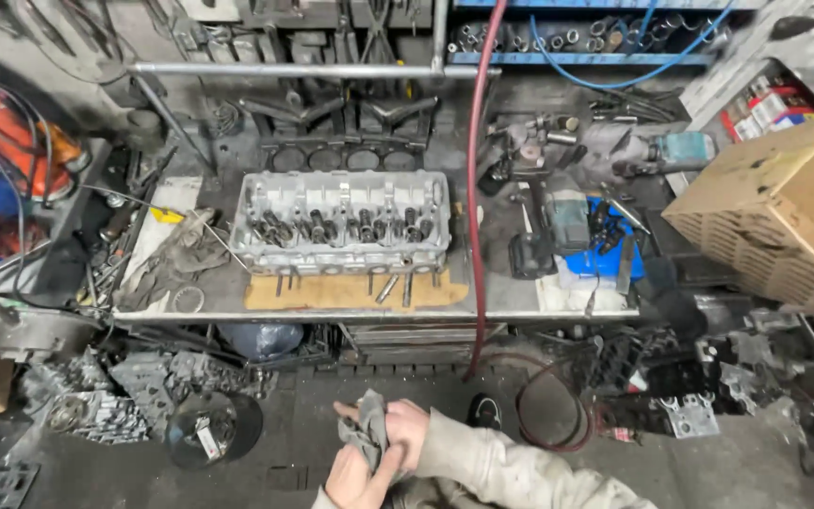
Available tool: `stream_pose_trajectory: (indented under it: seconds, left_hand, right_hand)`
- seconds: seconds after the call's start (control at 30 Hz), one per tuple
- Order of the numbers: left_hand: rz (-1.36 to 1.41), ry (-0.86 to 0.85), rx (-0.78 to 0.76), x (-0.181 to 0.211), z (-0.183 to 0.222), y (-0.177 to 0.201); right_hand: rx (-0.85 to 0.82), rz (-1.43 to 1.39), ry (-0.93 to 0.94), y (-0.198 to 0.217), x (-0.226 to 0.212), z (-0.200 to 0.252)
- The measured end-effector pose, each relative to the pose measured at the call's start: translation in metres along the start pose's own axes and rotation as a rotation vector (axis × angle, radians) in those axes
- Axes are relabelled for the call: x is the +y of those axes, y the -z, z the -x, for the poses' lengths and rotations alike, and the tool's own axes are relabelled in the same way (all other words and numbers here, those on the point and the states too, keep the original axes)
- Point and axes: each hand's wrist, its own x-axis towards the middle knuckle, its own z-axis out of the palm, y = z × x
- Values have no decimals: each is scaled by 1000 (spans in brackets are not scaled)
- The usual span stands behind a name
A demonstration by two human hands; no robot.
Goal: Inspecting and cleaning components of an internal combustion engine cylinder head in an auto repair environment.
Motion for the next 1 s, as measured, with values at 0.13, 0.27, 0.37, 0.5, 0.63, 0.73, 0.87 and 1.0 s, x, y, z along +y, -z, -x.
stream_pose_trajectory:
  seconds: [0.13,0.27,0.37,0.5,0.63,0.73,0.87,1.0]
  left_hand:
    - [-243,260,-151,24,-30,-25]
    - [-157,462,-351,63,-77,-53]
    - [1,414,-415,57,-98,-88]
    - [169,440,-368,65,-127,-152]
    - [332,419,-226,41,-165,-210]
    - [248,356,-316,23,-181,-237]
    - [162,447,-318,22,-205,-255]
    - [99,254,-130,54,-268,-254]
  right_hand:
    - [-96,-310,-296,41,-28,13]
    - [-133,-359,-583,83,-37,39]
    - [-62,-392,-524,127,-35,69]
    - [-39,-375,-297,167,-2,116]
    - [-150,-631,-401,212,28,155]
    - [-66,-754,-494,234,31,180]
    - [12,-913,-527,249,42,207]
    - [250,-977,-419,274,60,251]
